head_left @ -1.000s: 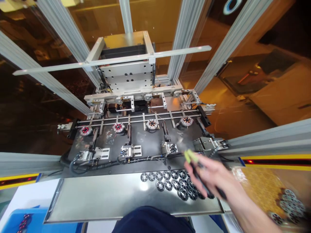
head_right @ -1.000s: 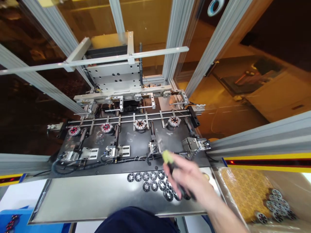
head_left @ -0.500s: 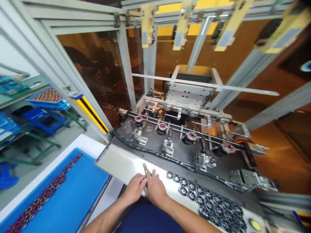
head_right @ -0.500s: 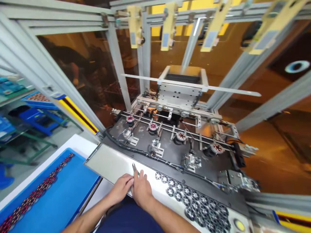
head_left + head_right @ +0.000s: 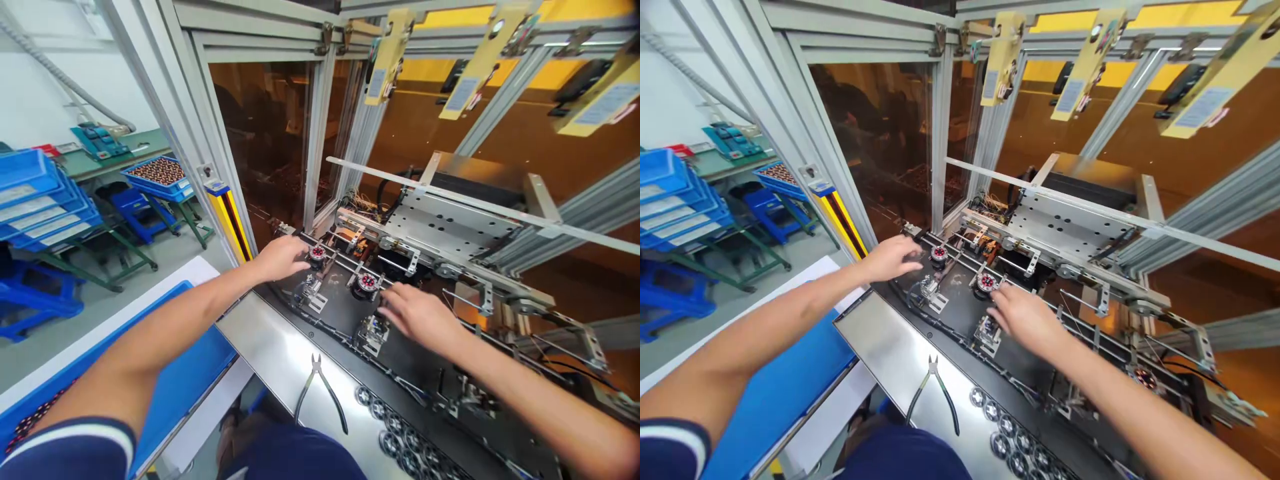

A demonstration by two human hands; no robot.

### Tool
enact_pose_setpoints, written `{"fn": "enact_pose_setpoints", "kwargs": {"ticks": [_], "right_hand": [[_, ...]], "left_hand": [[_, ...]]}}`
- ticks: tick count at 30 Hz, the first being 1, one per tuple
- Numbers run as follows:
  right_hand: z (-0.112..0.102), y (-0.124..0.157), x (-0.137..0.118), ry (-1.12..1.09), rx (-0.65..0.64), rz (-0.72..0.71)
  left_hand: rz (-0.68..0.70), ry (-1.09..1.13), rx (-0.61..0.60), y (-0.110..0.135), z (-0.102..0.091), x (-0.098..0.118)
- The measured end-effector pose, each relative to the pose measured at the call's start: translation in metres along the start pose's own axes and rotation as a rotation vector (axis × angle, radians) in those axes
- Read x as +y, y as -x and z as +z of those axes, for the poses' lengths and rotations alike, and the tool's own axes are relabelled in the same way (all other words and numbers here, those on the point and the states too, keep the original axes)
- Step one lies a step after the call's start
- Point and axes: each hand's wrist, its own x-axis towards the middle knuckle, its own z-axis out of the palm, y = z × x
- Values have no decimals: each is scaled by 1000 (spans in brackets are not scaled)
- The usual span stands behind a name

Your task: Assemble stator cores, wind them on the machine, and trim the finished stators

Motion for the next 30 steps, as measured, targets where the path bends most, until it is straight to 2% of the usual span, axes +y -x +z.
{"fn": "enact_pose_setpoints", "kwargs": {"ticks": [2,4,7,11,18,25,30], "right_hand": [[7,-35,34,-2,6,-21],[27,-57,53,-15,15,-22],[63,-68,65,-38,21,-10],[90,-62,71,-93,-3,9],[96,-65,81,-199,-76,21],[93,-67,80,-284,-80,78],[85,-73,82,-367,-85,118]], "left_hand": [[66,-87,-29,-50,2,-6],[102,-163,-72,-88,17,-12],[126,-240,-134,-116,49,-26],[155,-259,-200,-126,76,-49],[196,-144,-313,-148,94,-77],[216,-143,-368,-164,96,-85],[230,-113,-270,-162,88,-77]]}}
